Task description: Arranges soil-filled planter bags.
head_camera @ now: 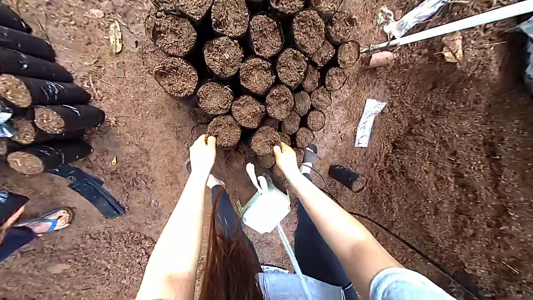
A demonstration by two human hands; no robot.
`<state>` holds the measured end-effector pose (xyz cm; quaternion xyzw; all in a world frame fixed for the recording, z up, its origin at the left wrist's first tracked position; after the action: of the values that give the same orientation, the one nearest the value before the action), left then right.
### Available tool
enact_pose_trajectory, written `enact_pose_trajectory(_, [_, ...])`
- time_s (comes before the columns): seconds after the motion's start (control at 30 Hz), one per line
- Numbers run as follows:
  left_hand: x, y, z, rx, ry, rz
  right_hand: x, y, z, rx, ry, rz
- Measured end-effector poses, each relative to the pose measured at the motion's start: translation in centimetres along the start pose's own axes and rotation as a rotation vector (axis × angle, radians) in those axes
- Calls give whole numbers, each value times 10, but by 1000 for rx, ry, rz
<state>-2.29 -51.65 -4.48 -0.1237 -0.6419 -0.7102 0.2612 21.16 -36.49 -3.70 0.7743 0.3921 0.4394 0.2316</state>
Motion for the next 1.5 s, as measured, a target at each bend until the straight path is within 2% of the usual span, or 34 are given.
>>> enact_pose_trajectory(0.1, [-4,0,-8,27,109,-36,0,1,2,15,-28,45])
enact_pose_trajectory(0.23, [-20,-10,-25,146,421,-195,2,3,7,4,-7,87])
enact_pose_trajectory(0.33, [-28,-17,-25,107,445,-266,3,9,3,29,0,110])
enact_pose_trajectory(0.43, [-29,-20,-20,50,419,-248,1,11,-8,78,5,89])
enact_pose_trajectory(0.67, [-27,-11,-29,109,510,-251,-18,-6,-16,118,12,-32])
enact_pose_trajectory(0.8, [-39,16,-37,170,594,-257,-10,-3,-18,5,55,-188])
enact_pose_trajectory(0.87, [-49,34,-36,219,579,-247,-9,-5,-8,-83,-37,-246])
enact_pose_trajectory(0.97, [-73,55,-30,256,511,-351,-11,-13,7,-189,-273,-310])
enact_pose_trajectory(1.03, [-90,61,-25,235,499,-428,-9,-21,13,-212,-326,-336])
enact_pose_trajectory(1.17, [-108,63,-8,187,602,-395,-7,-31,17,-96,-350,-394])
enact_pose_trajectory(1.27, [-110,65,-3,175,575,-308,22,-18,9,136,-368,-477])
enact_pose_trajectory(1.33, [-110,70,-9,178,578,-273,59,-6,23,267,-321,-389])
enact_pose_trajectory(1.37, [-113,75,-13,192,591,-263,82,2,41,266,-311,-302])
enact_pose_trajectory(1.43, [-130,97,-13,260,604,-217,130,22,99,161,-311,-75])
enact_pose_trajectory(1.5, [-163,124,0,276,507,-161,173,49,180,6,-284,162])
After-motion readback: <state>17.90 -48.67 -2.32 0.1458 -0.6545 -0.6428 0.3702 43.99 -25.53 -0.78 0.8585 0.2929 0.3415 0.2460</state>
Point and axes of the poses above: each hand's wrist, its own y-axis away from the middle knuckle, its own x-axis out of the back of the hand, z = x × y, the point moved 6 cm from there along -y, towards the middle knuckle, and after that the axes turned 15 degrees about x, right-handed, at the moved point
